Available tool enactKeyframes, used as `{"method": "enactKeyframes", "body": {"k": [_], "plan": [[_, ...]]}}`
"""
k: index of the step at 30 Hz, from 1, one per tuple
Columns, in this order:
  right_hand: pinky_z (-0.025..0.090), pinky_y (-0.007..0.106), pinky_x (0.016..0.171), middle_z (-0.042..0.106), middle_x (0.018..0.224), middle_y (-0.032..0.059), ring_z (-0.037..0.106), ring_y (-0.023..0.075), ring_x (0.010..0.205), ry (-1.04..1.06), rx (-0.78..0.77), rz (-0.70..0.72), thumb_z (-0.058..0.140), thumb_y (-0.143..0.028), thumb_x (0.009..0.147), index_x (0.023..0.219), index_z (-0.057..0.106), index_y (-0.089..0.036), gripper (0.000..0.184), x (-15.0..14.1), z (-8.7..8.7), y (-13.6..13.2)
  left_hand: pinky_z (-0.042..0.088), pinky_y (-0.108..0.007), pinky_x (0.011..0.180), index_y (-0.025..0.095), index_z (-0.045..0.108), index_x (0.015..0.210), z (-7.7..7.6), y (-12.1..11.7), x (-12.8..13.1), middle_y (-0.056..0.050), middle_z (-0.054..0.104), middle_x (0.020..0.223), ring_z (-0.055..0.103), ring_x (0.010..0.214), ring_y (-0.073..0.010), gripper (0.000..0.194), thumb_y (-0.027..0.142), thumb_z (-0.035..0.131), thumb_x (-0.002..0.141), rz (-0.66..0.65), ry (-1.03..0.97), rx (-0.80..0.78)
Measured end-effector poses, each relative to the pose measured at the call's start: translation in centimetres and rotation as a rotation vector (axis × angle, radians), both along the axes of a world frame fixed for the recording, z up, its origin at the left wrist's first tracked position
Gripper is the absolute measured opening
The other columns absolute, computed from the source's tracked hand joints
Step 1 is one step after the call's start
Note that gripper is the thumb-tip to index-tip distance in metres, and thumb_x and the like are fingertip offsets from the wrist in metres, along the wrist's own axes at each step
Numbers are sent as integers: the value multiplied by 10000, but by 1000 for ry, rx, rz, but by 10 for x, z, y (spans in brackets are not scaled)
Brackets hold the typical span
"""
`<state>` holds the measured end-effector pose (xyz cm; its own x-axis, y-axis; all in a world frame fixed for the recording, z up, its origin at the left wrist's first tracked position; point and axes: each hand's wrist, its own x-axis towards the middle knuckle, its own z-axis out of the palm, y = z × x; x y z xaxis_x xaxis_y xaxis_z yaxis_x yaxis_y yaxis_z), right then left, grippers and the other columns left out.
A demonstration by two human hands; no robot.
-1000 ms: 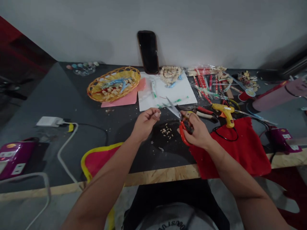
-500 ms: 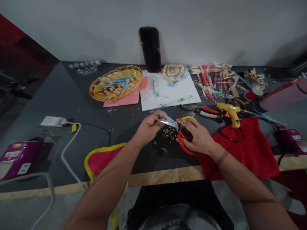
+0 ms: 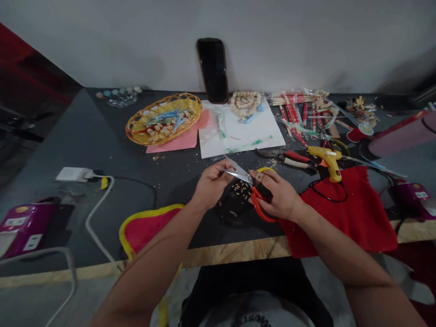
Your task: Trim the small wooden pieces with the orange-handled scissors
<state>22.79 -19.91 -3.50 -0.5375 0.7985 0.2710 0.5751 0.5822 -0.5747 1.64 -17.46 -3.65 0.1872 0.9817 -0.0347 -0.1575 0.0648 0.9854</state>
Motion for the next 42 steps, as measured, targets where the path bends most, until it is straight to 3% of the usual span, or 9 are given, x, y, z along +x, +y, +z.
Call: {"method": "enactKeyframes", "body": {"k": [6, 17, 21, 26, 28, 30, 35, 38, 42], "plan": [[531, 430, 980, 599, 1210, 119, 582, 264, 1135, 26, 7, -10, 638, -318, 831, 1390, 438, -227, 601, -2, -2, -1, 326, -238, 561, 171, 588, 676, 1, -2, 2, 19, 519, 653, 396, 575, -101, 204, 311, 728, 724, 29, -54, -45], [578, 414, 865, 632, 1166, 119, 629, 279, 1058, -71, 74, -73, 606, -303, 847, 1396, 437, -230, 579, -5, 0, -7, 398, -227, 607, 169, 604, 683, 0, -3, 4, 12, 550, 676, 483, 641, -108, 290, 399, 780, 698, 50, -137, -93], [587, 353, 798, 655, 1123, 95, 660, 237, 985, 12, 25, -108, 586, -292, 870, 1356, 465, -249, 502, -3, -2, -5, 419, -253, 677, 160, 608, 689, 8, -4, 7, -7, 560, 708, 499, 690, -125, 352, 478, 758, 712, 14, -159, -70], [569, 375, 742, 647, 1047, 104, 646, 245, 858, 81, 37, -225, 608, -394, 844, 1321, 485, -224, 520, 3, 0, 2, 414, -267, 684, 165, 590, 686, 9, -2, 6, -6, 531, 721, 484, 699, -133, 348, 472, 752, 714, 37, -134, -14], [558, 365, 671, 637, 972, 92, 613, 218, 728, 92, 40, -260, 599, -399, 843, 1336, 472, -207, 544, 4, 2, 5, 426, -280, 711, 172, 615, 732, 7, -1, 1, -15, 560, 761, 503, 721, -143, 303, 456, 719, 748, 50, -30, 50], [548, 360, 644, 625, 932, 79, 575, 197, 662, 109, 54, -299, 585, -392, 851, 1356, 453, -202, 556, 6, 3, 7, 438, -299, 767, 180, 653, 773, 6, 2, -5, -34, 606, 834, 538, 779, -161, 216, 393, 683, 790, 44, 220, 175], [552, 384, 751, 630, 1021, 100, 611, 225, 789, 162, 81, -361, 584, -389, 865, 1355, 455, -206, 539, 10, -2, 10, 407, -385, 936, 203, 710, 787, 3, 8, -14, -57, 666, 929, 563, 962, -214, 113, 243, 619, 840, -129, 858, 521], [552, 394, 776, 633, 1051, 104, 622, 234, 830, 164, 76, -359, 591, -379, 864, 1348, 460, -211, 529, 11, -6, 12, 409, -411, 941, 208, 720, 825, -1, 9, -14, -65, 680, 943, 548, 976, -226, 163, 205, 563, 867, -234, 986, 602], [556, 384, 758, 633, 1060, 103, 626, 223, 805, 173, 41, -354, 605, -392, 856, 1352, 458, -202, 551, 10, -9, 13, 410, -419, 945, 213, 720, 865, -5, 10, -15, -69, 676, 988, 535, 997, -231, 207, 156, 521, 858, -233, 1034, 616]]}}
